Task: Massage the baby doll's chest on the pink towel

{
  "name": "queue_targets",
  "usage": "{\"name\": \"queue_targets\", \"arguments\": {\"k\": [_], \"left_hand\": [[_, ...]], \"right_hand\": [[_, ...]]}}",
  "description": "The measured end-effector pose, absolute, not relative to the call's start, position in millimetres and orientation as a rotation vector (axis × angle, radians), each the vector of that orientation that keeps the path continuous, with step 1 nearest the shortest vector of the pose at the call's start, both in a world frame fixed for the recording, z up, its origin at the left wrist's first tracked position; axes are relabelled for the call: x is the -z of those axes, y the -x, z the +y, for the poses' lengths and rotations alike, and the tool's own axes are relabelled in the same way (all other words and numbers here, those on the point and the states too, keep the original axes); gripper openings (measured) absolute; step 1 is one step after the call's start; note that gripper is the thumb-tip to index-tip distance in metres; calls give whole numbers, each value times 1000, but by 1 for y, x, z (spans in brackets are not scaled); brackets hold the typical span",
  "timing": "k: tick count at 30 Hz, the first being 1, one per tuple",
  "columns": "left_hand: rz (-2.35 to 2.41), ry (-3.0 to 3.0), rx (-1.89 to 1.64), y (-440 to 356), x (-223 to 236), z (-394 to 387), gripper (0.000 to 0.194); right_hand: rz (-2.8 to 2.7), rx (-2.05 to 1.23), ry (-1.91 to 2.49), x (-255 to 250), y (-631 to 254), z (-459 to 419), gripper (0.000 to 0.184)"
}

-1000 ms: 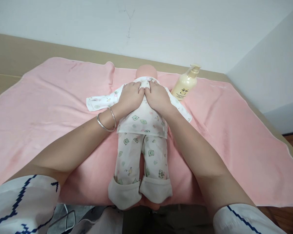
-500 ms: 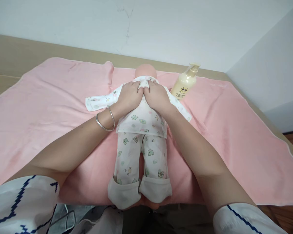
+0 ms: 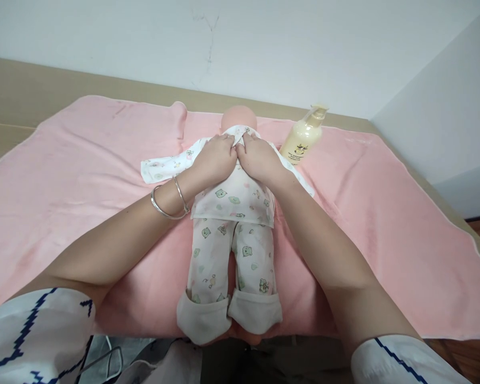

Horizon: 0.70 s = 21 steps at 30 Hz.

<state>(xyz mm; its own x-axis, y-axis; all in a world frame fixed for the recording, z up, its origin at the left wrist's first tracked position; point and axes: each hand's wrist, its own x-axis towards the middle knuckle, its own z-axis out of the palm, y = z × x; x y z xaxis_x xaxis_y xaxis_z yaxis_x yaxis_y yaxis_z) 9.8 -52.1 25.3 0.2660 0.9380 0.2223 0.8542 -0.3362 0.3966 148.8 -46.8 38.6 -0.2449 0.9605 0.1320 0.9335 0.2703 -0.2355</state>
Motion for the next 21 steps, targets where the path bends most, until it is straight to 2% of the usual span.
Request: {"name": "queue_targets", "arguments": {"k": [6,11,15,18,21], "left_hand": [[1702,-2186,-691,-1,-22,-40,35],[1717,-2208,-707,0,-17,-37,38],[1775,-2315,-608,-6,-22,-48,41],[1774,-2370,-541,-10,-30,-59,36],[1738,-2339,-525,-10,-36,-62,31]], "right_hand": [[-2345,-123,1708,-59,-149,-64,34],[-2332,-107,1758,-63,-148,-67,31],[-2278,-205,1793,-54,-155,-53,44],[-2258,-257,1803,-46,-161,-43,55],[-2268,-271,1808,-44,-163,-41,58]]}}
